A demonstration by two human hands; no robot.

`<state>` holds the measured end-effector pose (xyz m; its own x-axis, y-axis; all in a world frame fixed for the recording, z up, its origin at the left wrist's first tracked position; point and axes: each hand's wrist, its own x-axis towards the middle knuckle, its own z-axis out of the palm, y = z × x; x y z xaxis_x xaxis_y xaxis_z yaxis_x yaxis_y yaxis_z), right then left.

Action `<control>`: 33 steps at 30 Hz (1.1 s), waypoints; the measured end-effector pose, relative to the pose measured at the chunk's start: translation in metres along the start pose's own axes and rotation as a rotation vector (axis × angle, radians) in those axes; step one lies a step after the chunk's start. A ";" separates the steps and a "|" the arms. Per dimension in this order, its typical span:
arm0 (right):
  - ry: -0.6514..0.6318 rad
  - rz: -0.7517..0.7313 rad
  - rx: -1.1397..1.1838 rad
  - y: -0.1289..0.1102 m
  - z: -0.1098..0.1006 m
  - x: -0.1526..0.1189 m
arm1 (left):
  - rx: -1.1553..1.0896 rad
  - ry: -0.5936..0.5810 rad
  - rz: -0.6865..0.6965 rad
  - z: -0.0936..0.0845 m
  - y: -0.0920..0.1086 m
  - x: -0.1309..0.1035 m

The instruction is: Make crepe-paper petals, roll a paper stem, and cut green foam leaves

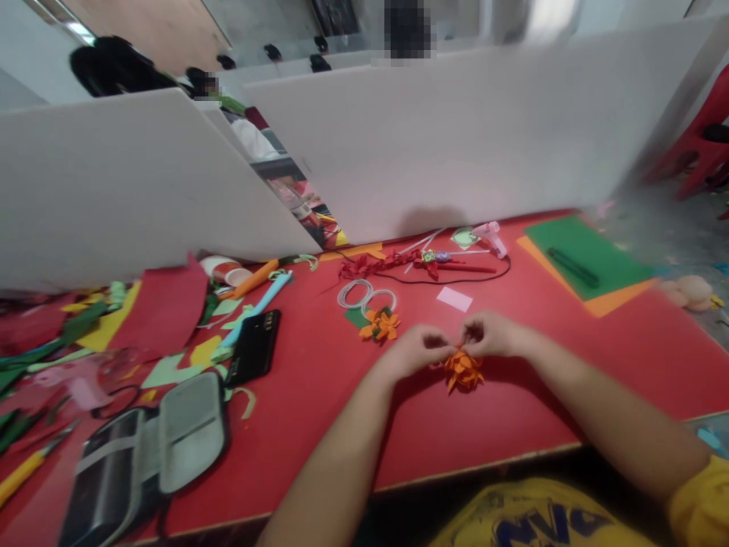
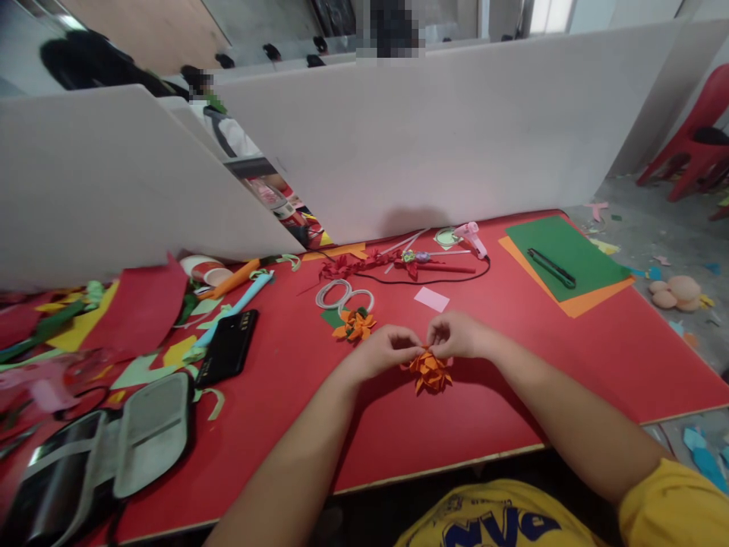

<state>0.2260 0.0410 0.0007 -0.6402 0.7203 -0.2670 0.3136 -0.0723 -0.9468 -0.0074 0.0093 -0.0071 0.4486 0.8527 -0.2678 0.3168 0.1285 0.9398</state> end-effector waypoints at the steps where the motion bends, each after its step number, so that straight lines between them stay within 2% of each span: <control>1: 0.002 0.000 0.003 -0.001 0.001 0.000 | 0.006 0.002 0.008 0.000 0.001 -0.001; 11: 0.031 -0.014 -0.024 0.001 0.006 0.001 | 0.134 0.063 0.068 0.001 0.010 -0.007; 16: 0.096 -0.078 -0.069 0.001 0.004 -0.002 | 0.216 0.169 0.120 -0.001 0.011 -0.007; 18: 0.112 -0.085 -0.061 0.000 0.004 -0.002 | 0.206 0.175 0.149 -0.002 0.011 -0.007; 24: 0.190 -0.110 -0.085 0.001 0.003 -0.002 | 0.079 0.096 0.188 -0.009 0.008 -0.009; 30: 0.298 -0.143 -0.091 0.005 -0.001 -0.001 | -0.219 -0.138 0.210 -0.004 -0.003 -0.009; 33: 0.316 -0.180 -0.056 0.004 -0.003 0.000 | -0.236 -0.096 0.177 0.004 -0.007 -0.005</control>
<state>0.2292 0.0428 -0.0022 -0.4428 0.8964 -0.0199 0.2590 0.1067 -0.9600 -0.0087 0.0020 -0.0135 0.5603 0.8218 -0.1038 0.0286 0.1061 0.9939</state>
